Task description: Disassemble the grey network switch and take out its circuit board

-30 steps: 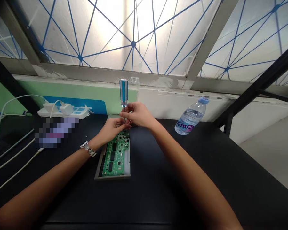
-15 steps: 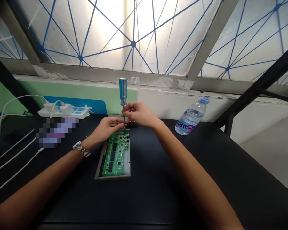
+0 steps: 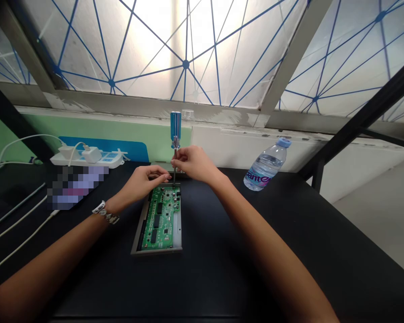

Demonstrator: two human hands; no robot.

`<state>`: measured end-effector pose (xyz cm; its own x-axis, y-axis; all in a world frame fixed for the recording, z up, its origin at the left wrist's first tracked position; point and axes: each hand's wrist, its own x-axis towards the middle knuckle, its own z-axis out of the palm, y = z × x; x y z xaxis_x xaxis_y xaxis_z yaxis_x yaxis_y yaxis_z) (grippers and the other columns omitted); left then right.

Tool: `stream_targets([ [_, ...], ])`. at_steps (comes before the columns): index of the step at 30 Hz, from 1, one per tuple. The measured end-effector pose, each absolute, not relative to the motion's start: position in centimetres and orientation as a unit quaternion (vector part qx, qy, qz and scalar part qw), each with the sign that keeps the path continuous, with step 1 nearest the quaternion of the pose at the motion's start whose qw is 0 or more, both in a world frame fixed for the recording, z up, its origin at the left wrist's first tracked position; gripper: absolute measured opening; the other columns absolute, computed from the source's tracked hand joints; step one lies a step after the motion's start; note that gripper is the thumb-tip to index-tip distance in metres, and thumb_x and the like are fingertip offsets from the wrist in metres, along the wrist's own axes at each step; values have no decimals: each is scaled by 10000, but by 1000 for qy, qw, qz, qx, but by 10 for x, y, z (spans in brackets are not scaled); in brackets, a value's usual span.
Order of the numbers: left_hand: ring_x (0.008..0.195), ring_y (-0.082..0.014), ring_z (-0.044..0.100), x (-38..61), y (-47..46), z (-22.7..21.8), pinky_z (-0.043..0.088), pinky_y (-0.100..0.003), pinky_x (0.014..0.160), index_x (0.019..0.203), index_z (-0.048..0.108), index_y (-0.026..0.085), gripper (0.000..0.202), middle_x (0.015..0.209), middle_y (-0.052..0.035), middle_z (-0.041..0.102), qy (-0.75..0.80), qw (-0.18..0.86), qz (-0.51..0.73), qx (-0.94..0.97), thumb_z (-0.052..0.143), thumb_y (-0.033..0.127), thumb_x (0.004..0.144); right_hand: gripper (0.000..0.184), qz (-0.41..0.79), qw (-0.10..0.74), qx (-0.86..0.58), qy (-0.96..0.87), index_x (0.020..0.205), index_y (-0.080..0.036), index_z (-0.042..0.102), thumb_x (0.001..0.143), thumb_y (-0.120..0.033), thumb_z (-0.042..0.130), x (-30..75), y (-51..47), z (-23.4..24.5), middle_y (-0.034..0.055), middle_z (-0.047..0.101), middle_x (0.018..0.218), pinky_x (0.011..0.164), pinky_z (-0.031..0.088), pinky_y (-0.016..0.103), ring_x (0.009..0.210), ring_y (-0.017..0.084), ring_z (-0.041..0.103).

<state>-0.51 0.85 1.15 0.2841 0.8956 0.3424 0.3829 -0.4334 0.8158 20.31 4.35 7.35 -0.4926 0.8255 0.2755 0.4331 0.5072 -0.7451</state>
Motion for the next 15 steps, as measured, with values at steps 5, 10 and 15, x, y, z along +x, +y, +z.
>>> stream_targets([
  [5,846,-207,737,-18,-8,13,561,-297,769,930,759,197,182,891,-36,792,448,227,379,778,652,345,932,138,359,333,-383,-784,861,-154,713,900,-280,674,205,38,83,76,785,834,667,596,273,736,169,745],
  [10,867,-200,721,-23,-20,17,539,-298,758,968,756,208,179,951,-38,790,443,199,360,797,653,351,936,190,441,403,-373,-710,986,-167,632,913,-336,680,215,19,81,83,779,906,667,638,301,739,174,752],
  [15,917,-225,718,-20,-24,18,537,-324,770,1023,749,211,212,1026,-65,786,433,185,296,831,685,380,912,307,524,499,-376,-578,994,-203,572,882,-442,728,234,-10,37,113,789,1016,711,665,372,941,258,777],
])
